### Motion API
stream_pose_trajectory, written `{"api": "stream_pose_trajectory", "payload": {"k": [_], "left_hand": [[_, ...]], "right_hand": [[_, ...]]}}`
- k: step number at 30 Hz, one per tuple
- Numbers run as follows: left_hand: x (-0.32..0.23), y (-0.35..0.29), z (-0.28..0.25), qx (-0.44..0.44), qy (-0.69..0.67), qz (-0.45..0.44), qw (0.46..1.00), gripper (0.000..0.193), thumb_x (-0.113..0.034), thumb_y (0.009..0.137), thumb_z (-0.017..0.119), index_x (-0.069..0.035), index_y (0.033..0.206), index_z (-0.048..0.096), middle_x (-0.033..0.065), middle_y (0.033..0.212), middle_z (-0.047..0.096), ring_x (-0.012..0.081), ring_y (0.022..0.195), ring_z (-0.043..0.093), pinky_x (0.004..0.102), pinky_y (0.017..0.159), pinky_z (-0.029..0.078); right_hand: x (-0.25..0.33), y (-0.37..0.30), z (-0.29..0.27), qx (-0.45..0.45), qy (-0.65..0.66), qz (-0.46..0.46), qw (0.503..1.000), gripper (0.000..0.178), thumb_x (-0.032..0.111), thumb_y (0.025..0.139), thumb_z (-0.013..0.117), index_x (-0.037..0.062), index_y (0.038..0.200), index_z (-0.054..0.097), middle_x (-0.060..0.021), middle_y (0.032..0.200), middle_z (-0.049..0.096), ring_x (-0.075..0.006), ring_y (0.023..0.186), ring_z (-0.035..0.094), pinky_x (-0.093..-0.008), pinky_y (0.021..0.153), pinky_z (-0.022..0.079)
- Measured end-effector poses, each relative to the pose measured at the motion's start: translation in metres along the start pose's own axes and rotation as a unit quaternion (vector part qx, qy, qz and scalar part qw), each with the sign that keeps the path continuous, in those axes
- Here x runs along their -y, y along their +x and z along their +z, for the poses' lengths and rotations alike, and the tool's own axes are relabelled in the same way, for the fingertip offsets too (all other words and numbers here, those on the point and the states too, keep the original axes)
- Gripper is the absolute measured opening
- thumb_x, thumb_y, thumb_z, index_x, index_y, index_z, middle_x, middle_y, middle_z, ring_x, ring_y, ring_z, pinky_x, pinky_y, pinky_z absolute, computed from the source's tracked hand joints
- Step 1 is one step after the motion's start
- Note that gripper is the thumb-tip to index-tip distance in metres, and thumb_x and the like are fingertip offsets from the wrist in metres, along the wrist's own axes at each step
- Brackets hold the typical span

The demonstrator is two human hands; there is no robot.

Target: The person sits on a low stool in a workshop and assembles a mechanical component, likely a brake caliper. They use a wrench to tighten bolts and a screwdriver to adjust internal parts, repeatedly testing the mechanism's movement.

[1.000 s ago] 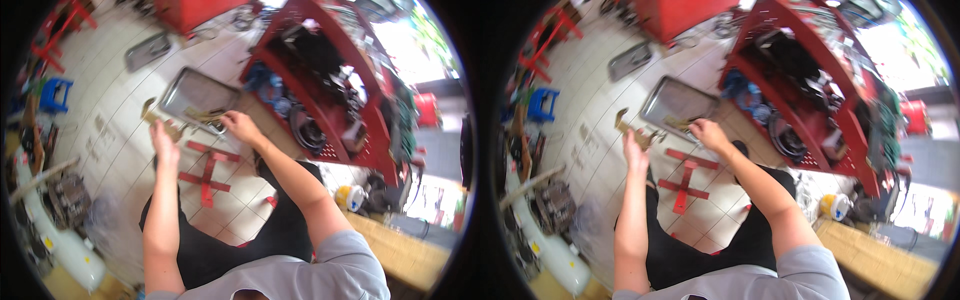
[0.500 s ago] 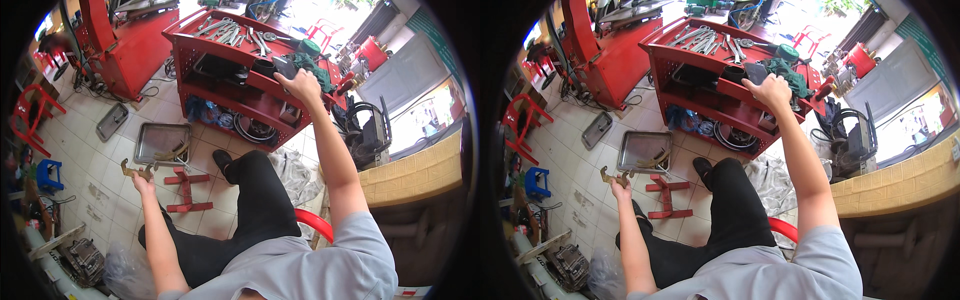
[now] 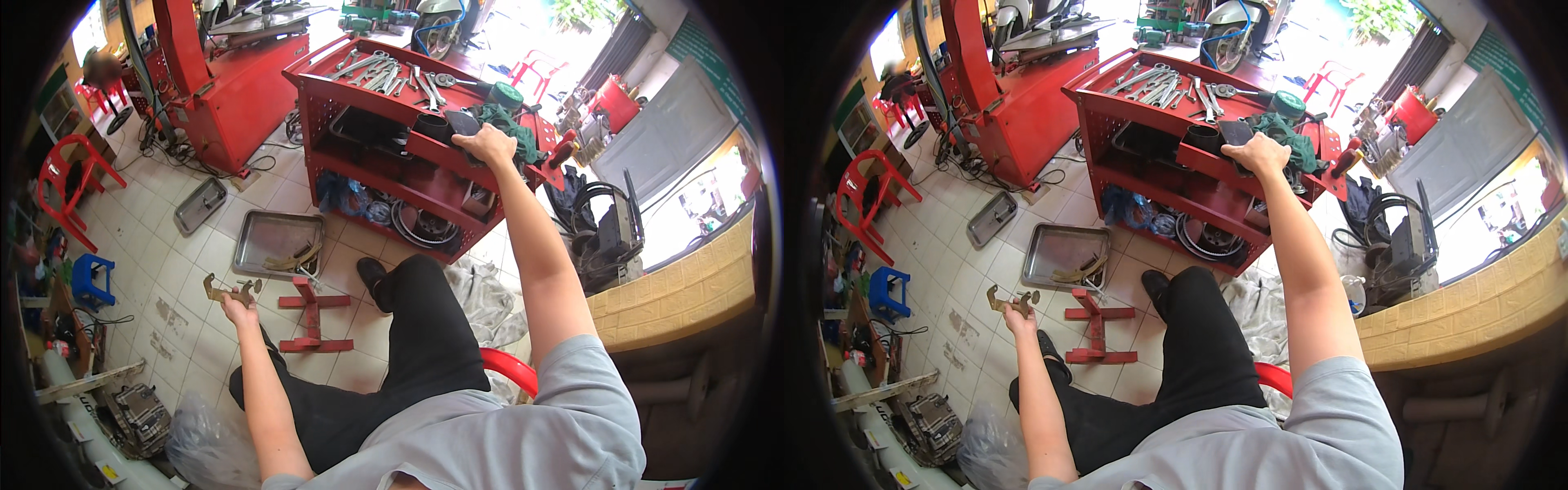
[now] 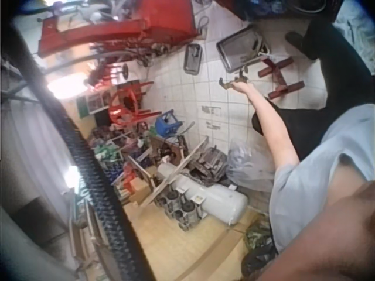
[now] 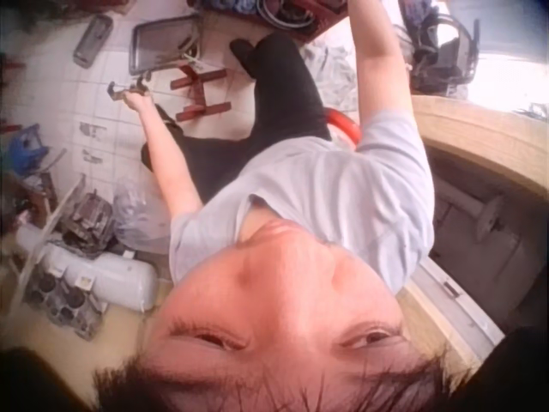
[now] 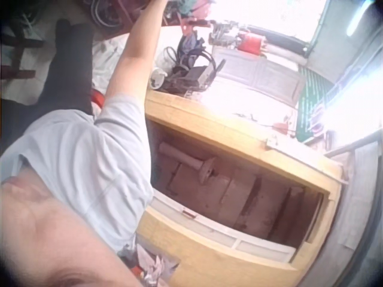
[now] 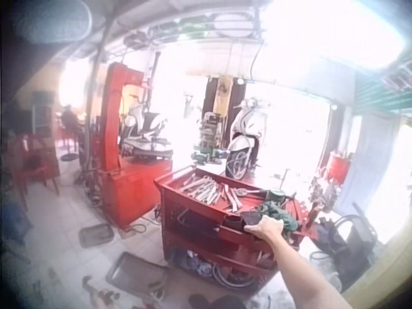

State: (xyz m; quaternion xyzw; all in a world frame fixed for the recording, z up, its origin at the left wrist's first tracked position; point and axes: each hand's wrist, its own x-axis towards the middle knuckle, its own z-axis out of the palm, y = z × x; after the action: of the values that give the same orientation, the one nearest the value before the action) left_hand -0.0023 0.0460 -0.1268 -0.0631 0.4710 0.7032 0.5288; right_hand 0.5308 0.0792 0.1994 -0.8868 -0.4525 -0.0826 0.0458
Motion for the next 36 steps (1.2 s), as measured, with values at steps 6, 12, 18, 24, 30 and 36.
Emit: {"api": "stream_pose_trajectory", "payload": {"k": [6, 12, 18, 24, 30, 36], "left_hand": [[0.001, -0.003, 0.006, -0.017, 0.004, 0.000, 1.000, 0.025, -0.034, 0.097, 0.042, -0.019, 0.116, 0.040, 0.0027, 0.101, 0.056, 0.0197, 0.084, 0.054, 0.0341, 0.064, 0.043], [-0.002, 0.002, 0.001, 0.000, 0.011, 0.012, 1.000, 0.028, -0.034, 0.097, 0.041, -0.019, 0.120, 0.040, 0.0023, 0.100, 0.056, 0.0190, 0.084, 0.053, 0.0344, 0.064, 0.043], [0.000, -0.006, 0.006, -0.007, 0.014, 0.014, 1.000, 0.030, -0.035, 0.096, 0.042, -0.019, 0.122, 0.040, 0.0022, 0.101, 0.055, 0.0190, 0.085, 0.053, 0.0341, 0.065, 0.043], [-0.003, -0.004, 0.003, -0.009, 0.014, 0.023, 1.000, 0.031, -0.034, 0.097, 0.042, -0.019, 0.124, 0.039, 0.0023, 0.102, 0.054, 0.0188, 0.085, 0.052, 0.0340, 0.065, 0.042], [-0.002, -0.002, 0.002, -0.004, 0.010, 0.021, 1.000, 0.032, -0.034, 0.097, 0.041, -0.018, 0.124, 0.039, 0.0026, 0.102, 0.054, 0.0185, 0.083, 0.052, 0.0345, 0.066, 0.042], [0.006, -0.002, 0.002, 0.003, 0.018, 0.023, 1.000, 0.030, -0.034, 0.096, 0.041, -0.018, 0.122, 0.039, 0.0025, 0.099, 0.053, 0.0190, 0.082, 0.052, 0.0347, 0.065, 0.042]], "right_hand": [[-0.007, 0.001, 0.004, -0.024, -0.013, -0.013, 1.000, 0.080, 0.067, 0.062, 0.062, -0.0003, 0.105, 0.061, -0.0173, 0.105, 0.065, -0.0282, 0.099, 0.063, -0.0420, 0.091, 0.039], [0.000, -0.004, 0.001, -0.058, -0.032, -0.035, 0.997, 0.078, 0.066, 0.061, 0.065, -0.0001, 0.103, 0.062, -0.0162, 0.101, 0.066, -0.0280, 0.096, 0.063, -0.0392, 0.086, 0.042], [-0.001, -0.010, -0.005, -0.105, -0.057, -0.063, 0.991, 0.075, 0.063, 0.059, 0.069, 0.0008, 0.100, 0.062, -0.0152, 0.097, 0.066, -0.0276, 0.092, 0.063, -0.0377, 0.083, 0.043], [0.000, -0.011, -0.002, -0.113, -0.049, -0.056, 0.991, 0.074, 0.063, 0.060, 0.069, 0.0030, 0.102, 0.060, -0.0149, 0.099, 0.065, -0.0280, 0.095, 0.062, -0.0408, 0.085, 0.041], [-0.001, -0.011, -0.002, -0.107, -0.047, -0.050, 0.992, 0.073, 0.063, 0.060, 0.069, 0.0052, 0.105, 0.060, -0.0147, 0.099, 0.065, -0.0279, 0.095, 0.062, -0.0422, 0.085, 0.040], [-0.004, -0.001, -0.004, -0.070, -0.066, -0.041, 0.995, 0.077, 0.067, 0.062, 0.064, 0.0050, 0.108, 0.060, -0.0154, 0.103, 0.065, -0.0291, 0.098, 0.062, -0.0438, 0.089, 0.040]]}}
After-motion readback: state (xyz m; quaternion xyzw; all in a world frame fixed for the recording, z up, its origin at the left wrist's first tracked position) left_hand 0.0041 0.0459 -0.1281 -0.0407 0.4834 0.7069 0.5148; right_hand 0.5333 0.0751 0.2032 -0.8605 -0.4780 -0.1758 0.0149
